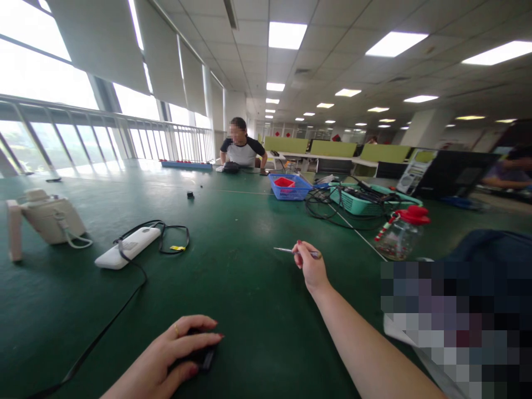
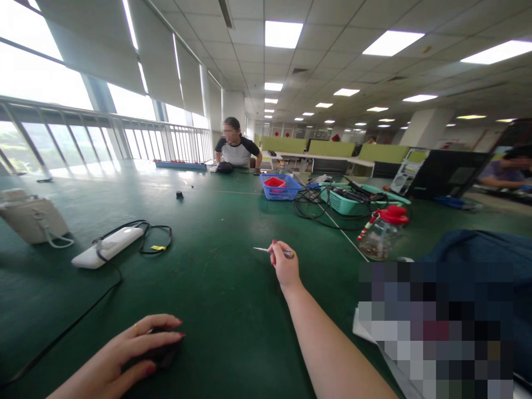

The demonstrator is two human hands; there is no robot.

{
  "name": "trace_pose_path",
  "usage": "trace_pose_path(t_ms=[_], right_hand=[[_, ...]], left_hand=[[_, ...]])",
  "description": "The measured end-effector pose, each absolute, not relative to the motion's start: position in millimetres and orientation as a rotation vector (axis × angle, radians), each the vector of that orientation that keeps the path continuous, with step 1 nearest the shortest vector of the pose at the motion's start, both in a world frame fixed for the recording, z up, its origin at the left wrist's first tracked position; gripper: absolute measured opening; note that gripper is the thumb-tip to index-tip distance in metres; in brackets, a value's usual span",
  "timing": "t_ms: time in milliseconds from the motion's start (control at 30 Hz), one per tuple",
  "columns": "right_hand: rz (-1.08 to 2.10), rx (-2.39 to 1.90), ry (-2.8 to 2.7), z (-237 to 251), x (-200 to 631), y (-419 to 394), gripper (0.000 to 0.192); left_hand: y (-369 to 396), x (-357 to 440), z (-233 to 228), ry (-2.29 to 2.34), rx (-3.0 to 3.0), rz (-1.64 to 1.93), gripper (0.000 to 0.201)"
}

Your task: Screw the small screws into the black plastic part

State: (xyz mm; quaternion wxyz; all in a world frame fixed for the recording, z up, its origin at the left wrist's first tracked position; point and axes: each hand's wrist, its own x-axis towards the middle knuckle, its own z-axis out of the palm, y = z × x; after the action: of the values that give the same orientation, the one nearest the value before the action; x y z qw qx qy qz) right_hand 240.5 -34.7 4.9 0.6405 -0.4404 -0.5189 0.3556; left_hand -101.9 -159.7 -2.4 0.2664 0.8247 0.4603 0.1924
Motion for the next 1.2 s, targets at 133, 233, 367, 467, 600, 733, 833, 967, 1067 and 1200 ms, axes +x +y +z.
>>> trace_pose_path(t_ms=[133,233,367,467,600,733,833,967,1067,1200], right_hand=[[0.817,-1.007,-1.19,4,241,-34,0.036],[0.814,-1.002,-1.197,2,242,-33,0.036],[0.804,-0.996,-1.202,1,242,-32,0.036],[0.814,-1.004,-1.224,0,242,-32,0.036],[0.815,-1.032,-1.268,0,241,-33,0.036],[0.756,-1.112,-1.421,0,238,-35,0.032],[0.618,-1.169,-1.557,-1,231,-38,0.024],[0.368,-1.215,-1.792,-2,218,-42,0.011],[0.16,-1.303,-1.974,1,208,-48,0.012],[0.005,-1.321,-2.155,6,201,-53,0.013]], left_hand=[[-159,-102,-7,1.256,2.213,0.486,0.049],[-157,-103,-11,1.293,2.225,0.43,0.05],[-155,-100,-5,1.385,2.184,0.43,0.053],[-152,-89,13,1.399,2.174,0.441,0.044],[-140,-57,43,1.36,2.174,0.506,0.037],[-104,-14,59,1.293,2.238,0.602,0.034],[-65,13,54,1.314,2.33,0.665,0.032],[-16,30,35,1.409,2.395,0.666,0.028],[9,30,21,1.503,2.389,0.688,0.029],[27,26,11,1.506,2.372,0.721,0.03]])
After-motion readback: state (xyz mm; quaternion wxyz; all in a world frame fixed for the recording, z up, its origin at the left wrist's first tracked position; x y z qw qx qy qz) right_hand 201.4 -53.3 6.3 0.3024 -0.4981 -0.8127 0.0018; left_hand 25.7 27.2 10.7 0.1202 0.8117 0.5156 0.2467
